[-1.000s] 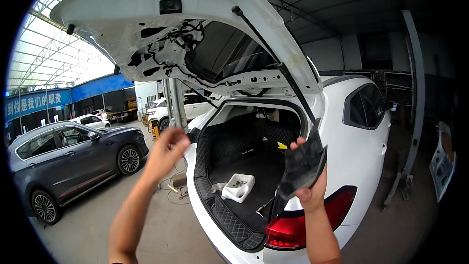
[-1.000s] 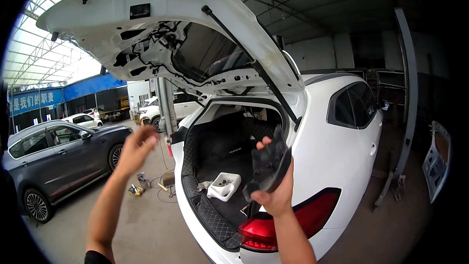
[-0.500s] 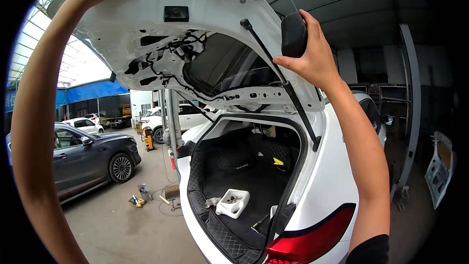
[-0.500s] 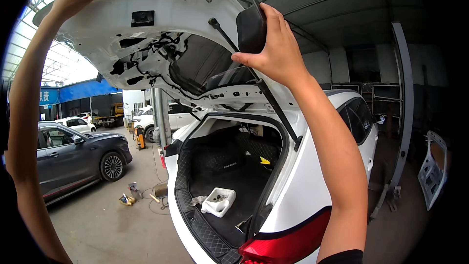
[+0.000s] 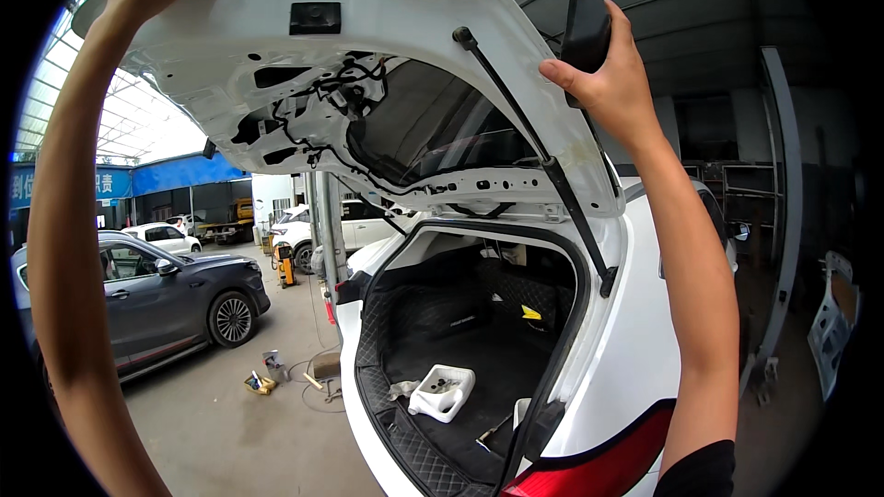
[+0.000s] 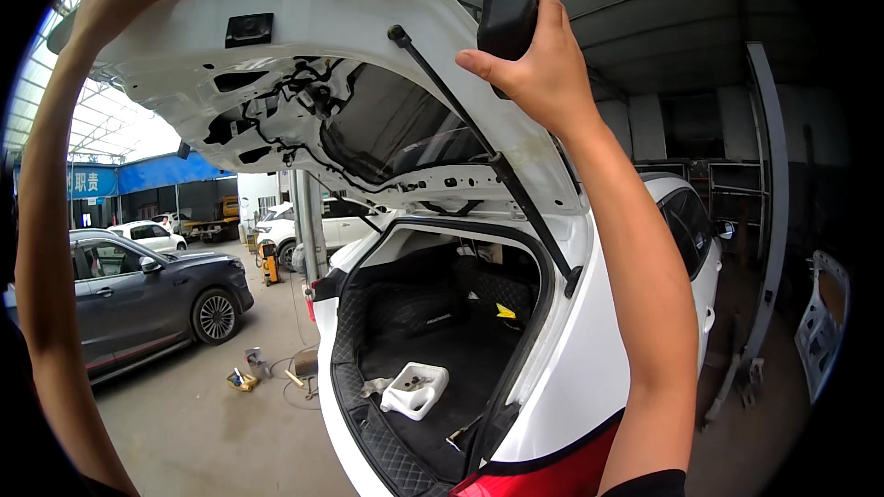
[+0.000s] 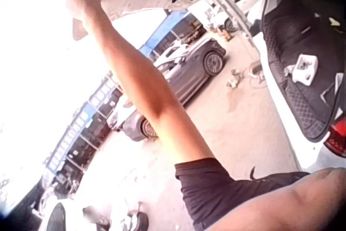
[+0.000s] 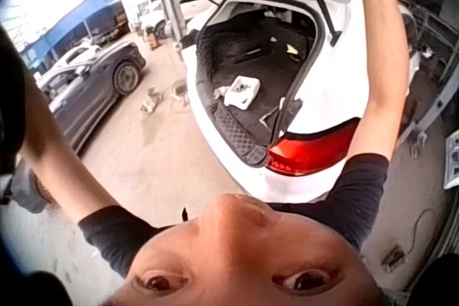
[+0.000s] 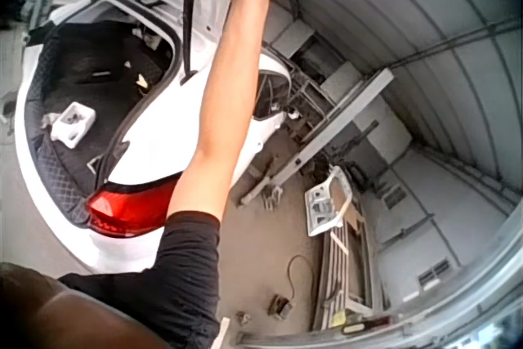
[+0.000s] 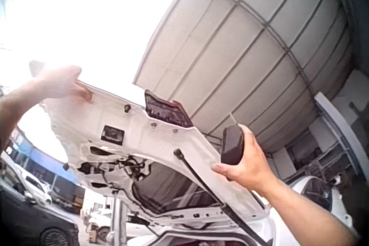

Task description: The person works on the rear of a white SUV in a garage, using a screwdriver to remove fasteners from the trunk lid, then uses a red propane torch to heat a black plastic trim piece. They repeatedly fit and remove the trim and a white plastic cover on the trunk lid, then retrieve a long black trim from the rear passenger area.

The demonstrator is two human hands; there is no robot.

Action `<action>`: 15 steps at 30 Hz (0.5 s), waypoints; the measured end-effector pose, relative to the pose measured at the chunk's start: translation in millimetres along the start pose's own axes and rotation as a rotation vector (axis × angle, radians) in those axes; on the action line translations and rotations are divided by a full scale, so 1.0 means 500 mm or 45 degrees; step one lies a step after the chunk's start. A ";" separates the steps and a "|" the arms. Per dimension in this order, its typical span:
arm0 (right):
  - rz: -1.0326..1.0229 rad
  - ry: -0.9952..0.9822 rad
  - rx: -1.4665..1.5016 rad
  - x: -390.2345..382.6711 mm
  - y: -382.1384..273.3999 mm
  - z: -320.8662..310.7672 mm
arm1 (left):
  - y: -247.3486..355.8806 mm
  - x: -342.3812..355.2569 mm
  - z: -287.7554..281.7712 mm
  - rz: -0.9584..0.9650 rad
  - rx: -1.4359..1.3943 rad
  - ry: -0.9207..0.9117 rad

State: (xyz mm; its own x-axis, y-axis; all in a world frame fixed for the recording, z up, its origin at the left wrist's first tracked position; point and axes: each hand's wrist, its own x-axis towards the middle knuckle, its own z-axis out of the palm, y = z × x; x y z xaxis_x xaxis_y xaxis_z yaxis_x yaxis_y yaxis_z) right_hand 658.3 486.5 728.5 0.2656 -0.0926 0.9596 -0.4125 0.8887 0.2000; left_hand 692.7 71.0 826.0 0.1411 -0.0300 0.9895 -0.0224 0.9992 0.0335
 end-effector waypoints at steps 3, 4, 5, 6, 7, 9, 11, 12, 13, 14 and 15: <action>-0.003 0.014 -0.046 -0.002 0.025 -0.007 | -0.061 0.035 0.053 0.154 0.028 0.125; -0.023 0.012 -0.057 0.001 0.033 -0.020 | -0.084 0.050 0.083 0.221 0.032 0.186; -0.036 0.012 -0.056 0.004 0.038 -0.024 | -0.103 0.061 0.102 0.288 0.044 0.244; -0.058 0.016 -0.091 0.005 0.038 -0.029 | -0.117 0.068 0.123 0.314 0.025 0.276; -0.079 0.021 -0.119 0.006 0.038 -0.032 | -0.120 0.067 0.131 0.328 0.007 0.298; -0.187 0.028 -0.182 0.024 0.036 -0.036 | -0.088 0.038 0.124 0.277 -0.136 0.276; -0.358 0.042 -0.215 0.050 0.028 -0.026 | -0.083 0.001 0.107 0.228 -0.203 0.241; -0.433 0.026 -0.209 0.063 0.014 -0.020 | -0.089 -0.008 0.093 0.211 -0.196 0.221; -0.513 0.007 -0.199 0.077 -0.008 -0.012 | -0.097 -0.022 0.079 0.188 -0.186 0.199; -0.603 -0.016 -0.202 0.092 -0.029 -0.010 | -0.097 -0.045 0.066 0.144 -0.169 0.182; -0.668 -0.014 -0.198 0.111 -0.045 -0.007 | -0.102 -0.065 0.044 0.102 -0.143 0.169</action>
State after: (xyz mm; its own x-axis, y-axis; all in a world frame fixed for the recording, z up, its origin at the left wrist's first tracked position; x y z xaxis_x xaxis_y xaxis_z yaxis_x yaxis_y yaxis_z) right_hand 685.2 462.9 776.8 0.3918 -0.5454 0.7410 -0.0932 0.7777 0.6216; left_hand 667.3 20.4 795.2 0.2729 0.0460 0.9609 0.0711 0.9952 -0.0678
